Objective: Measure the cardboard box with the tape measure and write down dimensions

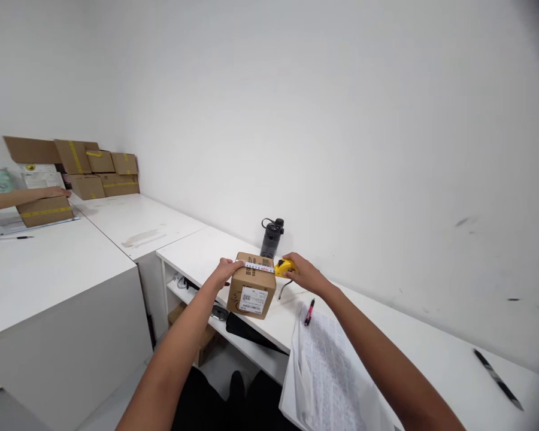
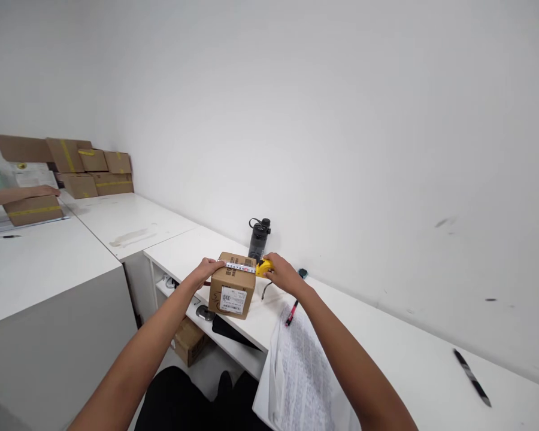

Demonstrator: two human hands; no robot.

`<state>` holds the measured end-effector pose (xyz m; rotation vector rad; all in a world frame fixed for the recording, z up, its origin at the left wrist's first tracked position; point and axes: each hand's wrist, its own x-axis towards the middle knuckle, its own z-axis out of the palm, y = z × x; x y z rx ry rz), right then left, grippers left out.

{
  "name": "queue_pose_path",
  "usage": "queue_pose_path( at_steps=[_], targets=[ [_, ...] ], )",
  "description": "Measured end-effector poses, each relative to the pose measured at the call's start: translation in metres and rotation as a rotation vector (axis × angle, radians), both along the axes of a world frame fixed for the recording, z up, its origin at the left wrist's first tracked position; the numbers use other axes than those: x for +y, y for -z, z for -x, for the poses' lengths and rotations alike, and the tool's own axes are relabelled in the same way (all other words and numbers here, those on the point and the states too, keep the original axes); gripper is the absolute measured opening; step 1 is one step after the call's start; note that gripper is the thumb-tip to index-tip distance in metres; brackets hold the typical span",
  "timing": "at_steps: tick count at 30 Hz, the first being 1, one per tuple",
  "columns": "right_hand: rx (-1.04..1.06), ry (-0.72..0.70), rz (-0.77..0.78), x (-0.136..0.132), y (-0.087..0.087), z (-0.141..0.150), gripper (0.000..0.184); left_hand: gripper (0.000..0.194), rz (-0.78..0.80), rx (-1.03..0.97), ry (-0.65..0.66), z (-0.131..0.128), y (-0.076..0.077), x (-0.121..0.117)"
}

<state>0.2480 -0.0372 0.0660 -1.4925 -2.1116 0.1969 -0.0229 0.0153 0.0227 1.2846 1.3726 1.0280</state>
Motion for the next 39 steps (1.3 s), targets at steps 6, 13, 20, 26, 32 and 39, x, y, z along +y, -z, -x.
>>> queue_pose_path(
  at_steps=[6,13,20,26,32,39],
  targets=[
    [-0.171,-0.052,-0.192,-0.005,-0.005,-0.001,0.040,0.040,-0.041,0.091,0.028,0.004,-0.012,-0.001],
    [-0.234,0.021,-0.527,-0.080,0.004,0.035,0.035,0.034,-0.159,0.043,0.225,0.016,-0.071,0.012],
    [0.280,0.183,-0.844,-0.153,0.040,0.132,0.045,0.043,-0.288,0.098,0.448,-0.034,-0.107,0.055],
    [0.230,0.269,-0.796,-0.138,0.033,0.150,0.026,0.031,-0.350,0.393,0.328,-0.054,-0.064,0.074],
    [0.160,0.297,-0.645,-0.103,0.032,0.155,0.029,0.037,-0.379,0.647,0.374,-0.044,-0.040,0.071],
    [0.214,0.332,-0.560,-0.062,0.031,0.153,0.025,0.035,-0.461,0.800,0.410,-0.048,-0.037,0.060]
  ],
)
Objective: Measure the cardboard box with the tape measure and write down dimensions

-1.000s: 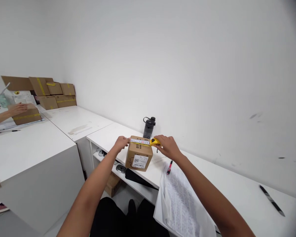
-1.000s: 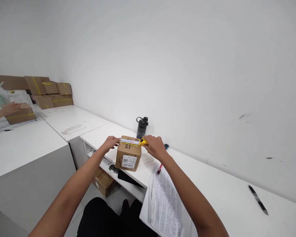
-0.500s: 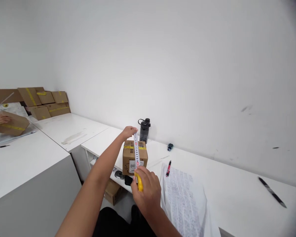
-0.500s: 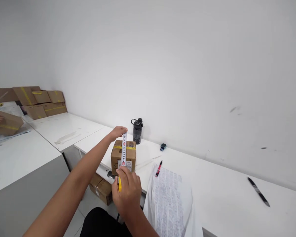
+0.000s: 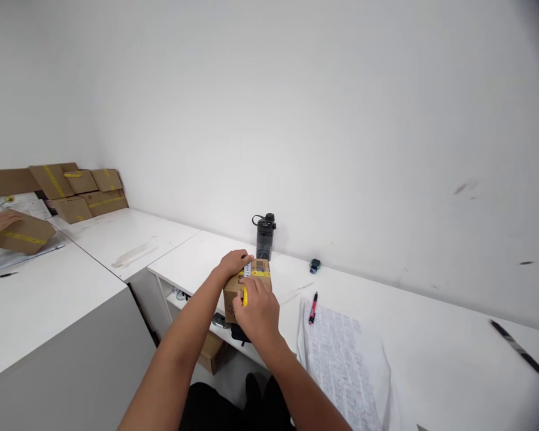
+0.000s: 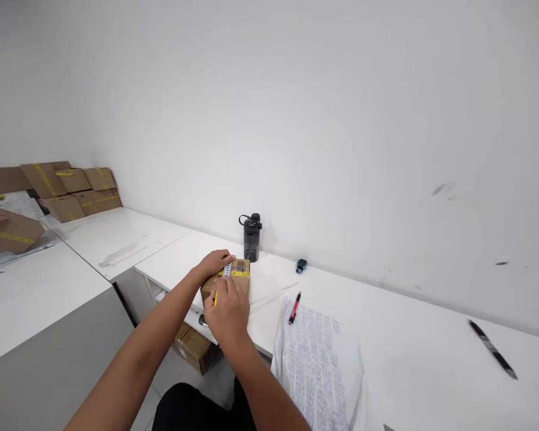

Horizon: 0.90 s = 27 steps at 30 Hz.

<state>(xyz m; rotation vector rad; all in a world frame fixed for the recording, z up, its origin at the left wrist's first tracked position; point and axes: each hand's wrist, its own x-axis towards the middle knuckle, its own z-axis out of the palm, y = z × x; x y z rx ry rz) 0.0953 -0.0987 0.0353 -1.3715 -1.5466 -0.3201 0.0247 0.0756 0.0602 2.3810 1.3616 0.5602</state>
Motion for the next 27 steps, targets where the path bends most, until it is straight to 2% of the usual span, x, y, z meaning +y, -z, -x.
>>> queue_pose_path(
  at_steps=[4,7,9,11,14,17,19,24,25,27],
  targets=[
    [-0.003,-0.019,-0.019,-0.001,0.007,-0.002,0.027,0.039,-0.093,0.022,-0.044,-0.002,-0.006,-0.012],
    [0.039,-0.032,-0.113,-0.011,0.023,-0.012,0.031,0.044,-0.193,0.002,-0.079,-0.002,-0.020,-0.031],
    [0.074,-0.036,-0.178,-0.021,0.036,-0.024,0.035,0.043,-0.245,-0.009,-0.069,-0.003,-0.031,-0.053],
    [0.105,-0.017,-0.245,-0.033,0.049,-0.037,0.041,0.040,-0.262,0.023,0.016,-0.007,-0.042,-0.082],
    [0.140,0.037,-0.381,-0.052,0.060,-0.054,0.052,0.036,-0.199,0.160,0.188,-0.014,-0.054,-0.129],
    [0.140,0.080,-0.530,-0.072,0.060,-0.062,0.068,0.035,-0.079,0.186,0.265,-0.019,-0.061,-0.166],
    [0.121,0.105,-0.608,-0.084,0.056,-0.066,0.078,0.037,0.055,0.140,0.321,-0.020,-0.064,-0.180],
    [0.122,0.187,-0.746,-0.098,0.046,-0.074,0.097,0.040,0.670,-0.075,0.411,-0.029,-0.067,-0.188],
    [0.161,0.185,-0.751,-0.099,0.046,-0.076,0.096,0.041,0.770,-0.156,0.419,-0.033,-0.066,-0.187],
    [0.410,0.094,-0.674,-0.097,0.045,-0.079,0.087,0.042,0.861,-0.300,0.450,-0.040,-0.063,-0.186]
  ],
)
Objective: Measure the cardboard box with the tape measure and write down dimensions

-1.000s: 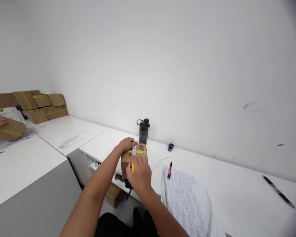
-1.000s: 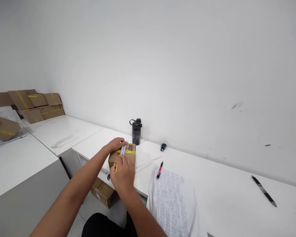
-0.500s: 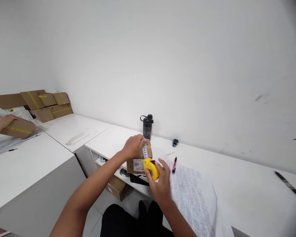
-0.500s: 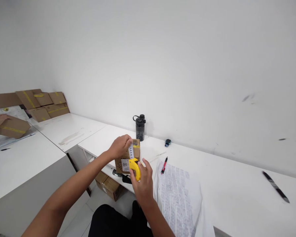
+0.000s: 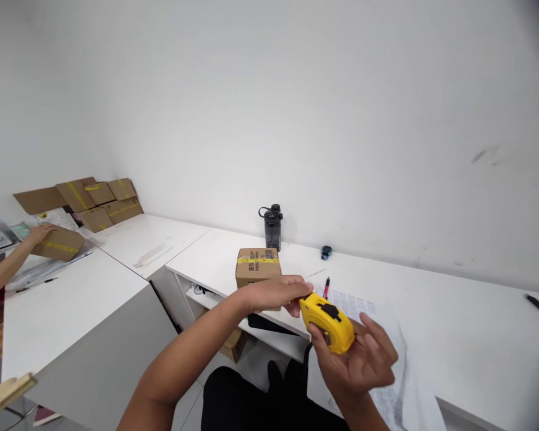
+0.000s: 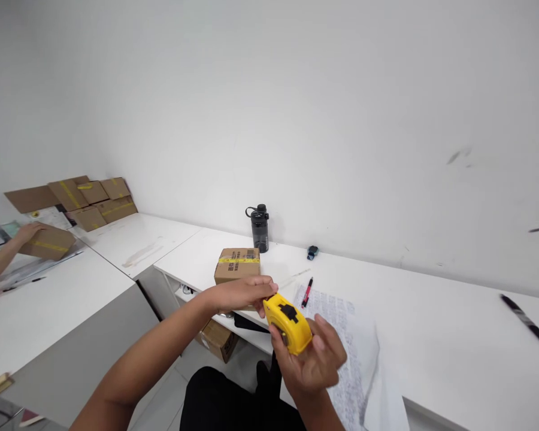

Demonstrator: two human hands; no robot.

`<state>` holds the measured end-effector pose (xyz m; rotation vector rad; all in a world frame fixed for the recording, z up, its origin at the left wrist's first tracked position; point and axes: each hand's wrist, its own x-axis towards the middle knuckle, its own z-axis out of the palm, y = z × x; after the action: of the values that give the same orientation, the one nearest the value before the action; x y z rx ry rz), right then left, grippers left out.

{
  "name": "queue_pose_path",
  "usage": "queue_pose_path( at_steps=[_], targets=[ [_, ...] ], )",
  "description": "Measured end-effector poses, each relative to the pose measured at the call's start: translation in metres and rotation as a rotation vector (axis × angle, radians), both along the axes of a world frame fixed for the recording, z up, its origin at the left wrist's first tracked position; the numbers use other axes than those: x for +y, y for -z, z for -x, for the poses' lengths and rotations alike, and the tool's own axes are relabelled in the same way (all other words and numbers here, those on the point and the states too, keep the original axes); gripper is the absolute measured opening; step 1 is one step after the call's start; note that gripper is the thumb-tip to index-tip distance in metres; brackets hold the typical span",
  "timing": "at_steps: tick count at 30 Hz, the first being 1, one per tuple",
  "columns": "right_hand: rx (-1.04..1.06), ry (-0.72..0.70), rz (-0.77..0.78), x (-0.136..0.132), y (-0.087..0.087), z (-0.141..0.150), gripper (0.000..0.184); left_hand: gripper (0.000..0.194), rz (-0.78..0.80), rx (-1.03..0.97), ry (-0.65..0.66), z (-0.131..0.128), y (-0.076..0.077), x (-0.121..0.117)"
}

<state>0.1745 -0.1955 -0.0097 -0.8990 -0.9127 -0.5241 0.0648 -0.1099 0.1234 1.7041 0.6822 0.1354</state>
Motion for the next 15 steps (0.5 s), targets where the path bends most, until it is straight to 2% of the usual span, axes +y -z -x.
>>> queue_pose_path(
  at_steps=[2,4,6,7,8,10,11,12,14,15],
  targets=[
    [0.254,-0.275,0.101,0.004,-0.001,-0.003,0.065,0.045,0.039,-0.106,-0.030,-0.007,0.003,0.000],
    [0.498,-0.639,0.240,0.010,0.000,-0.007,0.041,0.046,0.093,-0.159,-0.040,-0.014,0.007,-0.003],
    [0.714,-1.008,0.320,0.017,0.004,-0.014,0.032,0.046,0.108,-0.117,-0.010,-0.019,0.010,-0.005],
    [0.830,-1.196,0.336,0.020,0.007,-0.019,0.031,0.044,0.035,-0.068,-0.007,-0.021,0.012,-0.004],
    [0.930,-1.351,0.336,0.023,0.012,-0.023,0.030,0.042,-0.111,-0.008,-0.027,-0.023,0.014,-0.001],
    [1.040,-1.523,0.312,0.027,0.021,-0.032,0.029,0.042,-0.529,0.117,-0.134,-0.021,0.020,0.013],
    [1.072,-1.569,0.303,0.028,0.024,-0.036,0.030,0.049,-0.742,0.188,-0.195,-0.017,0.024,0.024],
    [1.102,-1.595,0.293,0.028,0.027,-0.040,0.031,0.065,-0.916,0.270,-0.236,-0.010,0.029,0.036],
    [1.178,-1.599,0.279,0.027,0.029,-0.045,0.032,0.102,-1.042,0.446,-0.259,0.011,0.039,0.061],
    [1.218,-1.586,0.290,0.026,0.027,-0.047,0.033,0.108,-1.039,0.517,-0.263,0.026,0.044,0.072]
  ],
)
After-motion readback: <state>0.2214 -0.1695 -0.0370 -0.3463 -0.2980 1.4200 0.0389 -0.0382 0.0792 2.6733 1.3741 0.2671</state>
